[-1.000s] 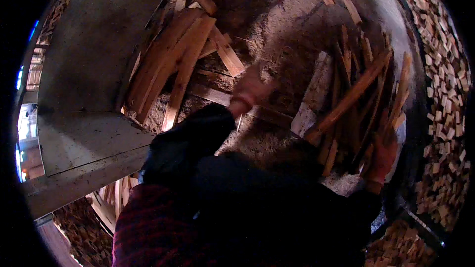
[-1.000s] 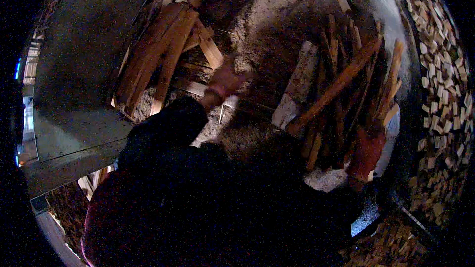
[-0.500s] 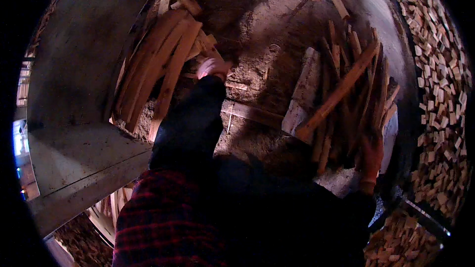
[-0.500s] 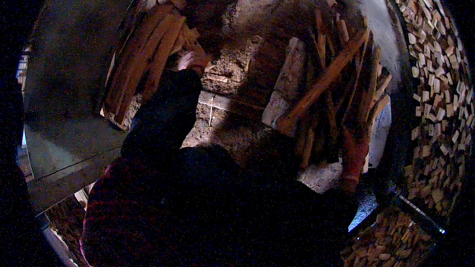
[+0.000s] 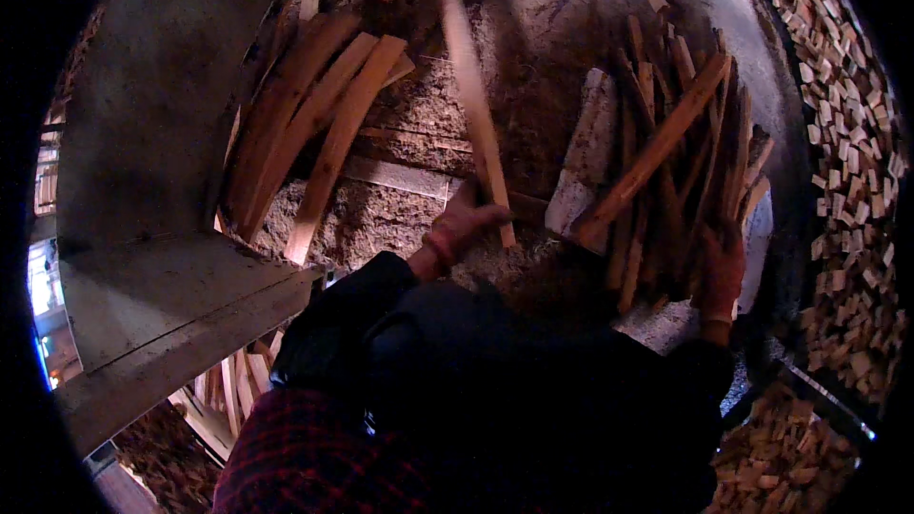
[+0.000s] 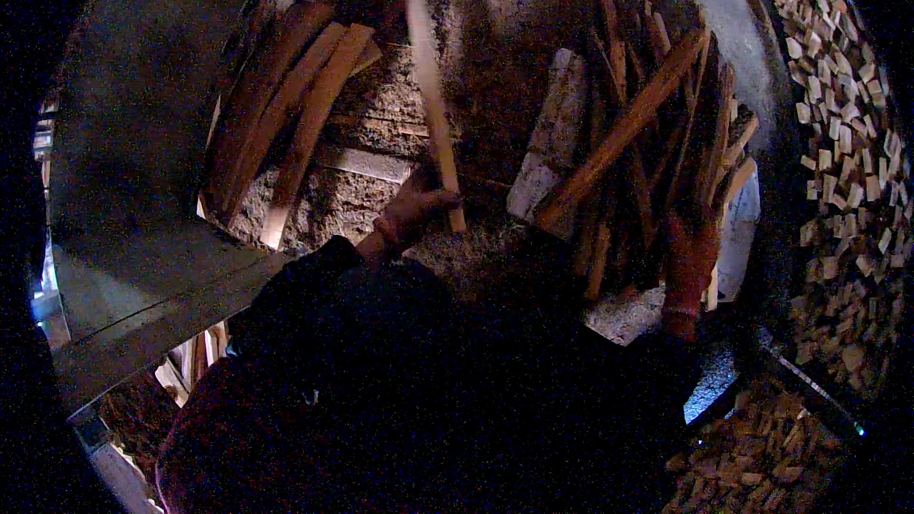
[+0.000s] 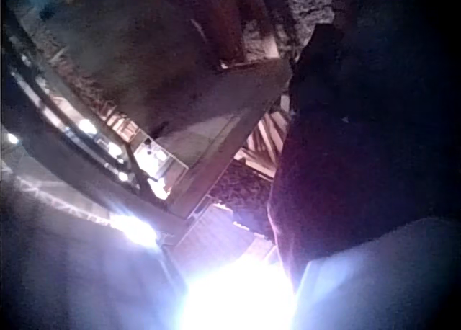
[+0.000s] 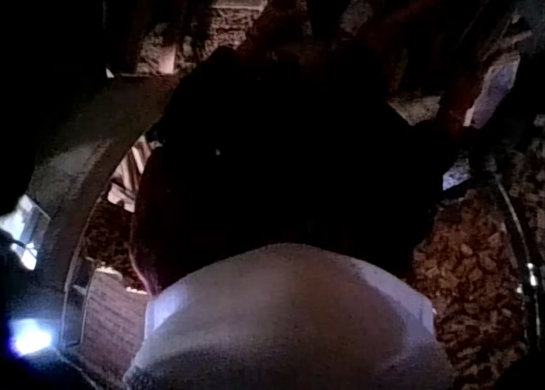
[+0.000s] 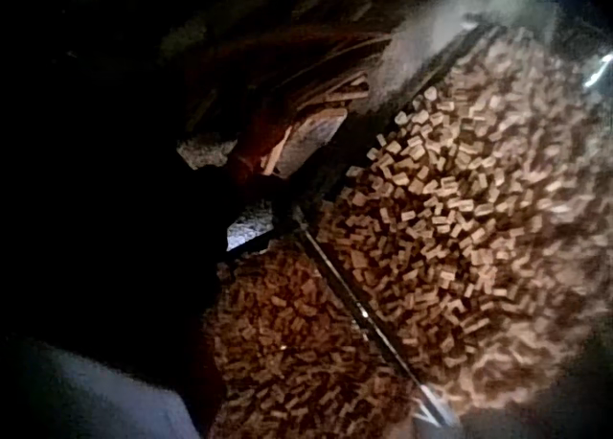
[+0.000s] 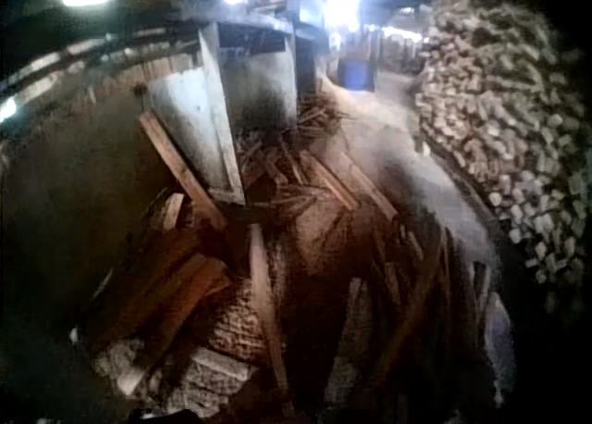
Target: The person picks up bundles of wooden planks from a pile on the floor and stacks them onto a growing pile of lumber. The person repeatedly bends down to gather wood and lifts it to place it on the stack.
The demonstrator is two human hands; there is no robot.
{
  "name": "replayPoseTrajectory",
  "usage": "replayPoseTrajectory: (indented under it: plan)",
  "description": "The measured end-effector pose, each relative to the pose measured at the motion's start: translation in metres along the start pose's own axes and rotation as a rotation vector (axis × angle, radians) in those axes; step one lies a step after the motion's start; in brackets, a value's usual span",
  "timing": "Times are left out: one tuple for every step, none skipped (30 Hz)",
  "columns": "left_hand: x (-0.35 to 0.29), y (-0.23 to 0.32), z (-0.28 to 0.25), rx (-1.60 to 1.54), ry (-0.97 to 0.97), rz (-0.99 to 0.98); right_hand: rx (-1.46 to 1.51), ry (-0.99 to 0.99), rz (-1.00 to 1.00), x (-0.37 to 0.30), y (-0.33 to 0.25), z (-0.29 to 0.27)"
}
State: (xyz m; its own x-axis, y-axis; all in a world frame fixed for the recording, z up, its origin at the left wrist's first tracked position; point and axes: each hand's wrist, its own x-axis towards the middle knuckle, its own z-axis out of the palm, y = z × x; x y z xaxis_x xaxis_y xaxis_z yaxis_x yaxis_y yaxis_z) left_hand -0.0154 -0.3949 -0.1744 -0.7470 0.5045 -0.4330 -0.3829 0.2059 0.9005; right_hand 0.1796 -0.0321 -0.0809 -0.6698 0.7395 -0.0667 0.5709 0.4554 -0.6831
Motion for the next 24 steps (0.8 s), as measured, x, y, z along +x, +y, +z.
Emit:
replayPoseTrajectory:
  plan:
    - [-0.001,-0.002,0.0,0.267,0.005,-0.025,-0.001,-0.013,0.018,0.003,0.006,0.003]
    - [0.002,-0.002,-0.004,0.434,-0.063,-0.106,-0.003,-0.028,0.035,0.006,0.01,0.004]
    - [0.006,0.02,-0.008,0.6,-0.139,-0.189,-0.064,-0.025,0.006,0.005,0.011,0.002]
    - [0.005,0.034,-0.015,0.766,-0.199,-0.274,-0.114,-0.031,-0.035,0.006,0.01,0.001]
    - [0.001,0.032,-0.022,0.825,-0.037,-0.159,-0.165,-0.039,-0.078,0.005,0.007,0.001]
    - [-0.004,0.025,-0.032,0.891,0.137,-0.048,-0.144,-0.031,0.022,0.003,-0.003,0.001]
    - [-0.01,0.016,-0.048,0.959,0.313,0.057,-0.124,-0.031,0.124,-0.003,-0.02,-0.004]
    - [-0.001,-0.005,-0.076,1.061,0.421,0.159,-0.107,-0.017,0.227,-0.008,-0.03,-0.008]
    - [-0.004,0.02,-0.089,1.258,0.541,-0.021,-0.072,-0.006,0.162,-0.008,-0.02,-0.009]
    - [-0.004,0.02,-0.118,1.316,0.647,-0.021,-0.032,0.002,0.091,-0.004,-0.006,-0.012]
    - [-0.002,0.013,-0.147,1.356,0.75,-0.029,-0.006,0.015,0.03,-0.004,0.002,-0.013]
    - [-0.009,-0.007,-0.193,1.465,0.748,0.053,-0.024,0.062,0.083,-0.008,-0.013,-0.006]
    - [-0.01,-0.029,-0.235,1.567,0.743,0.148,0.049,0.004,0.04,-0.011,-0.024,-0.004]
    - [-0.017,-0.042,-0.253,1.544,0.591,0.077,0.122,-0.064,0.004,-0.011,-0.032,0.001]
    - [-0.023,-0.054,-0.27,1.498,0.439,0.003,0.187,-0.121,-0.031,-0.011,-0.035,0.003]
    - [-0.013,-0.048,-0.245,1.387,0.439,-0.022,0.175,-0.074,-0.015,-0.008,-0.024,0.0]
    - [-0.006,-0.039,-0.223,1.279,0.432,-0.052,0.162,-0.027,0.003,-0.007,-0.006,-0.002]
    - [-0.009,-0.019,-0.2,1.178,0.432,-0.102,0.155,0.003,0.017,-0.003,0.005,-0.004]
    - [-0.024,0.003,-0.186,1.092,0.454,-0.175,0.024,0.011,0.071,0.001,-0.002,0.0]
    - [-0.032,0.02,-0.175,1.005,0.474,-0.244,-0.111,0.022,0.123,0.001,-0.019,0.001]
    - [-0.032,0.031,-0.151,0.899,0.528,-0.191,-0.247,0.033,0.162,-0.002,-0.027,0.001]
    - [-0.024,0.035,-0.131,0.854,0.518,-0.132,-0.028,-0.006,0.109,-0.005,-0.02,0.001]
    - [-0.016,0.04,-0.111,0.807,0.505,-0.065,0.022,-0.013,0.109,-0.003,-0.021,0.003]
    - [-0.002,0.041,-0.102,0.774,0.474,-0.033,0.089,-0.026,0.096,0.0,-0.024,0.007]
